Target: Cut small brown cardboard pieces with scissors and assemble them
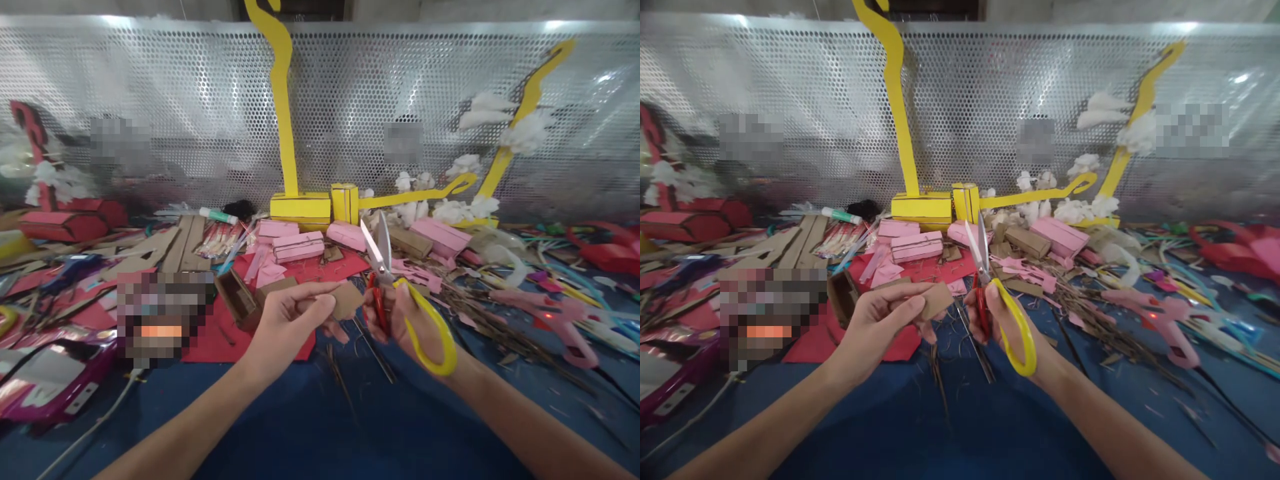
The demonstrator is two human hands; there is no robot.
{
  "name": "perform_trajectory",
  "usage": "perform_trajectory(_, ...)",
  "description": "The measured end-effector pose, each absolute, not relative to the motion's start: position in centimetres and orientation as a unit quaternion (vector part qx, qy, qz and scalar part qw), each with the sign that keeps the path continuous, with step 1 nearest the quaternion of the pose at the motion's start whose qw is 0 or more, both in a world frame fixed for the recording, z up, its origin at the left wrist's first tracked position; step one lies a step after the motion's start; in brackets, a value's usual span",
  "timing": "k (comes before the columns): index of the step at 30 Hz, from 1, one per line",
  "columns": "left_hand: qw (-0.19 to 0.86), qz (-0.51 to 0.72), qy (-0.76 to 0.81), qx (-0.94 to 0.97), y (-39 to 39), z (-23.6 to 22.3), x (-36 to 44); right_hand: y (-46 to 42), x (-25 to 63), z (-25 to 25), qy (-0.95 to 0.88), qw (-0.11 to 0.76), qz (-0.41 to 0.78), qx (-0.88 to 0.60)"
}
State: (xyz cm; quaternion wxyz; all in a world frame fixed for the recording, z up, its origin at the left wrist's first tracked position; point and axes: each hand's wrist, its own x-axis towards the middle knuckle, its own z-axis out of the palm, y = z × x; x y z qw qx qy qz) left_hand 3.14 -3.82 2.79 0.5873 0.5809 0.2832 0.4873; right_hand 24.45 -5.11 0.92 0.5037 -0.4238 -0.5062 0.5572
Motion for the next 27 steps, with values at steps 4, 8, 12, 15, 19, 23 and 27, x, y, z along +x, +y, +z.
perform_trajectory(4, 0.568, 0.494, 0.285, 0.593, -4.7, 3.2, 3.1, -5.7, 24.0, 1.8, -0.495, 0.483, 0.593, -0.412)
perform_trajectory(8, 0.574, 0.49, 0.285, 0.591, -5.1, 3.4, 3.3, -5.9, 23.8, 1.5, -0.507, 0.469, 0.585, -0.425)
perform_trajectory(12, 0.589, 0.483, 0.286, 0.582, -5.1, 3.5, 3.4, -6.1, 23.6, 1.2, -0.507, 0.451, 0.587, -0.442)
perform_trajectory(15, 0.608, 0.476, 0.281, 0.57, -4.9, 3.5, 3.4, -6.1, 23.5, 1.4, -0.517, 0.442, 0.574, -0.456)
perform_trajectory(19, 0.654, 0.465, 0.231, 0.55, -4.3, 3.0, 3.5, -5.9, 23.4, 1.5, -0.504, 0.448, 0.587, -0.448)
perform_trajectory(23, 0.777, 0.429, 0.173, 0.427, -3.8, 2.7, 3.6, -5.9, 23.5, 1.4, -0.491, 0.454, 0.601, -0.438)
perform_trajectory(27, 0.875, 0.37, 0.129, 0.285, -3.9, 3.1, 3.4, -5.7, 23.8, 0.7, -0.487, 0.458, 0.609, -0.428)
